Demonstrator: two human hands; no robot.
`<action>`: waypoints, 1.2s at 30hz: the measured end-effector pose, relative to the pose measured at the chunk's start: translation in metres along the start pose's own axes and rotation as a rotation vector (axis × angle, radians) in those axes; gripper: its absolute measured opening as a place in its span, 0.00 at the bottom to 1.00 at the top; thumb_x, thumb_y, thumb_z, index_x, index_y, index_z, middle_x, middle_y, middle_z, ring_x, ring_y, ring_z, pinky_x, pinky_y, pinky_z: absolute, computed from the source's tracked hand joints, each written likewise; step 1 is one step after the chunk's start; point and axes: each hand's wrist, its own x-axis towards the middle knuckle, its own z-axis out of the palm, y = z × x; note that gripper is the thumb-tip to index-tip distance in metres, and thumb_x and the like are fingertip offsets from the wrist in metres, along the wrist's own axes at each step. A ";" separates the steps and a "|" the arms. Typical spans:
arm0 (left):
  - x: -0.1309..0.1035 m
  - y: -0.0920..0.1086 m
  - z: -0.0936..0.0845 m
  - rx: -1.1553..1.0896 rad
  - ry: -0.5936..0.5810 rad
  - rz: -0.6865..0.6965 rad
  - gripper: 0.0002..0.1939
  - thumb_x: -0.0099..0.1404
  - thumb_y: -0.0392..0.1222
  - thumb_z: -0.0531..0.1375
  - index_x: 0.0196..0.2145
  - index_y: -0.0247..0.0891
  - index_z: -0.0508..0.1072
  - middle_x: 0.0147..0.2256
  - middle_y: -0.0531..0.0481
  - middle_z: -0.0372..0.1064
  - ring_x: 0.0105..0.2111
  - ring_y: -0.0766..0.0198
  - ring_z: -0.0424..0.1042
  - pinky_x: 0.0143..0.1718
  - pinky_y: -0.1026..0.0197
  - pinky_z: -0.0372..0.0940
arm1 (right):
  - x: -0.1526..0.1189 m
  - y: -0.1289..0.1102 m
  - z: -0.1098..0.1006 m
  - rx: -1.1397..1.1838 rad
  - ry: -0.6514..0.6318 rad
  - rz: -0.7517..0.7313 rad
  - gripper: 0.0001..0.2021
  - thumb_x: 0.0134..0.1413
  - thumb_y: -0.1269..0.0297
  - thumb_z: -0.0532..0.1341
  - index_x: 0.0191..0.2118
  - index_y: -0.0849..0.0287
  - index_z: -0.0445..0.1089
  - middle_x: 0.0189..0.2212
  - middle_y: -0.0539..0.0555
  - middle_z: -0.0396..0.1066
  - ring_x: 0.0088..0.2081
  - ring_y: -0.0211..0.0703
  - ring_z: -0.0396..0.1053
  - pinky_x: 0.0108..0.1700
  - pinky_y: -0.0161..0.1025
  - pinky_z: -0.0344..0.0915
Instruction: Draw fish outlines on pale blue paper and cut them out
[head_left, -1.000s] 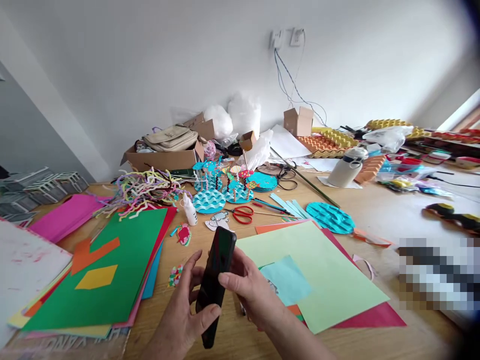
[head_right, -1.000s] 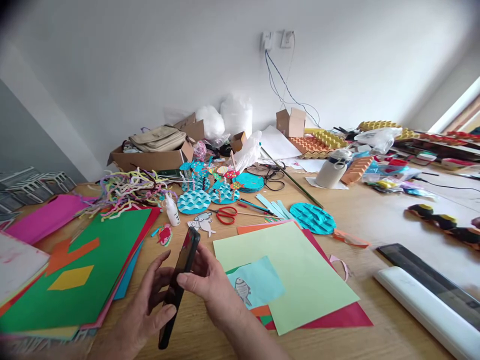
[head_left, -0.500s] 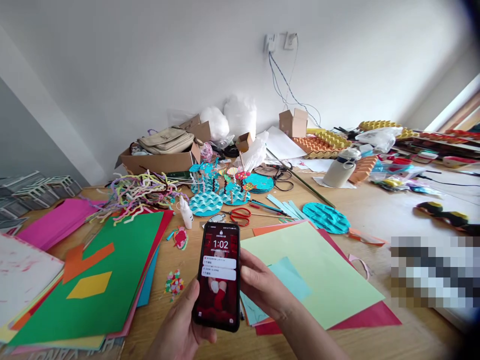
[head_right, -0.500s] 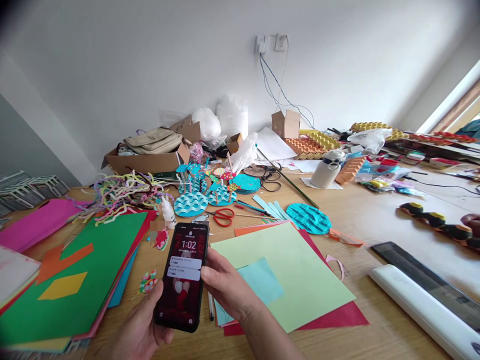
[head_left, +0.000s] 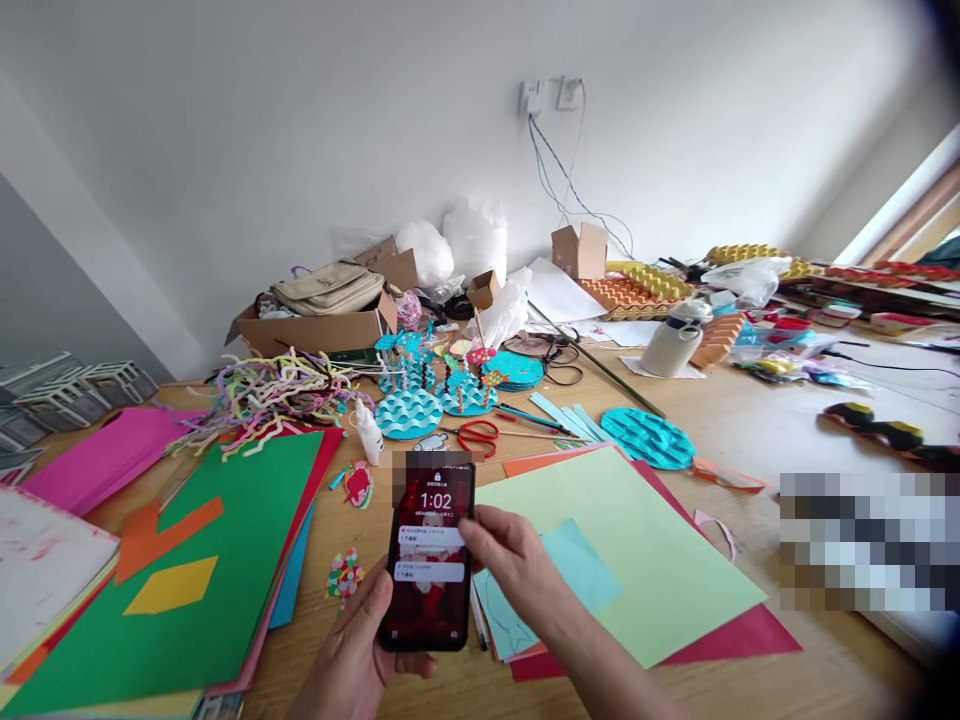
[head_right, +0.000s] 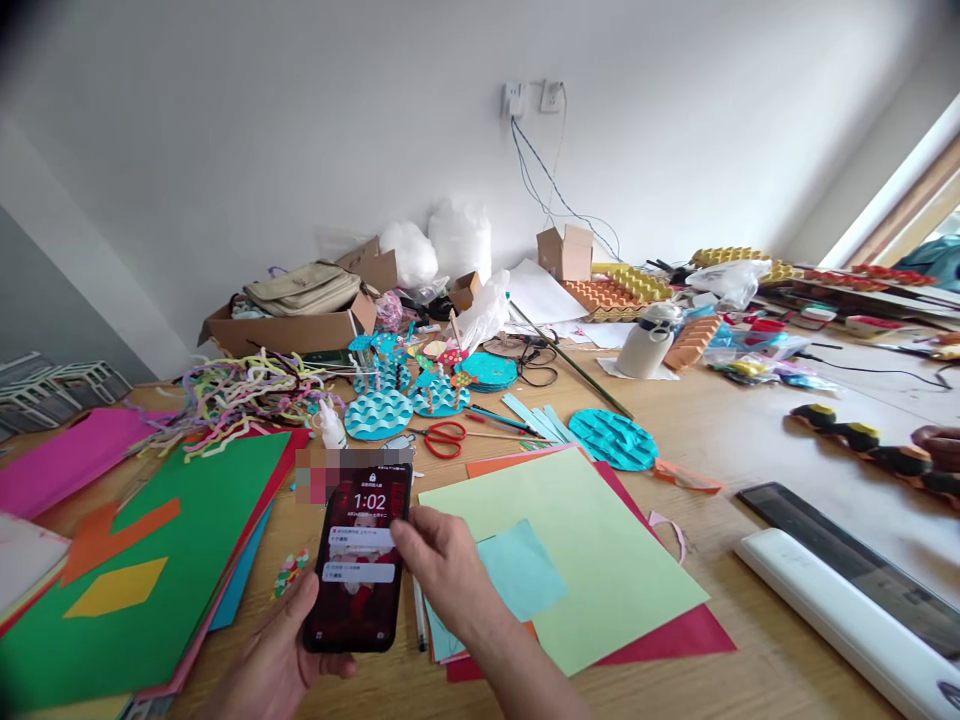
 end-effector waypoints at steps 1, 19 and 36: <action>0.000 0.000 0.000 0.001 0.011 0.000 0.23 0.53 0.52 0.64 0.44 0.39 0.71 0.37 0.45 0.74 0.31 0.55 0.72 0.22 0.58 0.67 | 0.002 -0.004 -0.002 -0.050 0.022 0.010 0.22 0.54 0.47 0.54 0.25 0.63 0.66 0.21 0.52 0.67 0.27 0.40 0.66 0.31 0.37 0.63; -0.002 0.010 -0.004 0.019 -0.055 0.016 0.23 0.56 0.54 0.61 0.45 0.37 0.72 0.39 0.41 0.73 0.35 0.53 0.72 0.25 0.58 0.68 | -0.011 -0.006 -0.001 -0.094 -0.073 0.023 0.24 0.57 0.45 0.48 0.25 0.62 0.64 0.22 0.52 0.67 0.26 0.39 0.66 0.30 0.34 0.60; -0.004 0.011 -0.014 0.011 -0.010 0.027 0.24 0.53 0.54 0.64 0.43 0.36 0.73 0.38 0.40 0.74 0.34 0.53 0.72 0.24 0.59 0.66 | -0.015 -0.004 0.001 -0.087 -0.123 0.031 0.24 0.56 0.44 0.49 0.27 0.62 0.64 0.24 0.55 0.69 0.28 0.42 0.68 0.32 0.37 0.63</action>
